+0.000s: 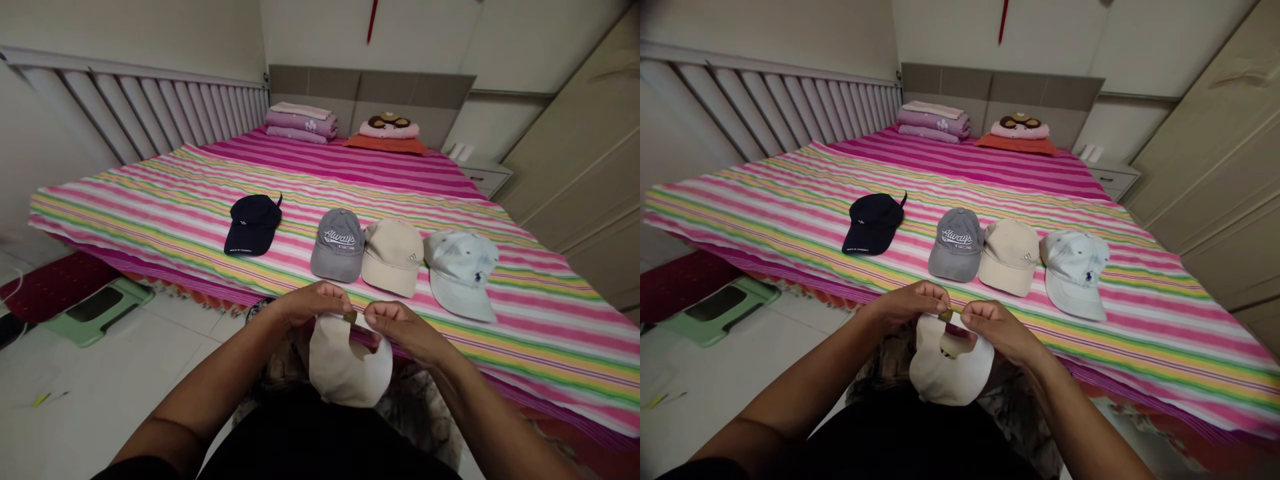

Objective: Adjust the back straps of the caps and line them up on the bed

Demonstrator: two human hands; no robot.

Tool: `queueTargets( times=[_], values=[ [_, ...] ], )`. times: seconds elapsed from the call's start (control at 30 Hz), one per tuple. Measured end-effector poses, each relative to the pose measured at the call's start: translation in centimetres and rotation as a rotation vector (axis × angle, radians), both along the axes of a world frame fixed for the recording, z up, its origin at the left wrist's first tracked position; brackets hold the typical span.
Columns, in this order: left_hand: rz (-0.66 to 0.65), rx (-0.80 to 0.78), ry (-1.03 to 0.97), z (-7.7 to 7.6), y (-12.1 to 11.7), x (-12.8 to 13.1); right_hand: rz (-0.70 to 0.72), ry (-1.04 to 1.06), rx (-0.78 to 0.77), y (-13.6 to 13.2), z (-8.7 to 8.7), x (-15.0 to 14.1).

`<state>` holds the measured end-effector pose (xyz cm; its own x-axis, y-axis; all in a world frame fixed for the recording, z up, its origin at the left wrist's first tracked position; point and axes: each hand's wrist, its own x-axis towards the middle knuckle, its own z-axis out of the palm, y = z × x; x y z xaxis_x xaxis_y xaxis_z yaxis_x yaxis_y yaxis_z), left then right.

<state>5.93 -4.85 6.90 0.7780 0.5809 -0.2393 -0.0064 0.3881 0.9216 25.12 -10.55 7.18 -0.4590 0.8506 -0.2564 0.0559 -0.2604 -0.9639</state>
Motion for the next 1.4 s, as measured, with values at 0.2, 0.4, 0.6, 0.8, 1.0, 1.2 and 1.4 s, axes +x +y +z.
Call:
queueTargets(
  times=[0.2,0.4,0.6,0.8,1.0,1.2,1.4],
  values=[
    [0.029,-0.001,-0.023,-0.5,0.0,0.2,-0.142,0.070,0.023,0.0,-0.3,-0.7],
    [0.079,0.008,-0.008,-0.9,0.0,0.3,-0.204,0.055,0.061,-0.1,0.0,-0.7],
    [0.066,0.008,0.001,-0.8,0.1,0.4,-0.229,0.076,0.053,-0.1,-0.2,-0.5],
    [0.045,-0.003,-0.006,-0.9,0.3,0.2,-0.254,0.110,0.045,-0.2,0.0,-0.6],
    [0.053,0.030,-0.030,-0.6,0.3,0.2,-0.273,0.157,0.026,0.0,0.1,-0.5],
    [-0.006,0.009,-0.020,-0.2,0.6,0.2,-0.246,0.175,0.007,0.7,0.2,-0.5],
    [0.057,-0.062,-0.070,-0.3,1.4,-0.1,-0.011,0.207,-0.098,1.5,0.1,0.8]
  ],
)
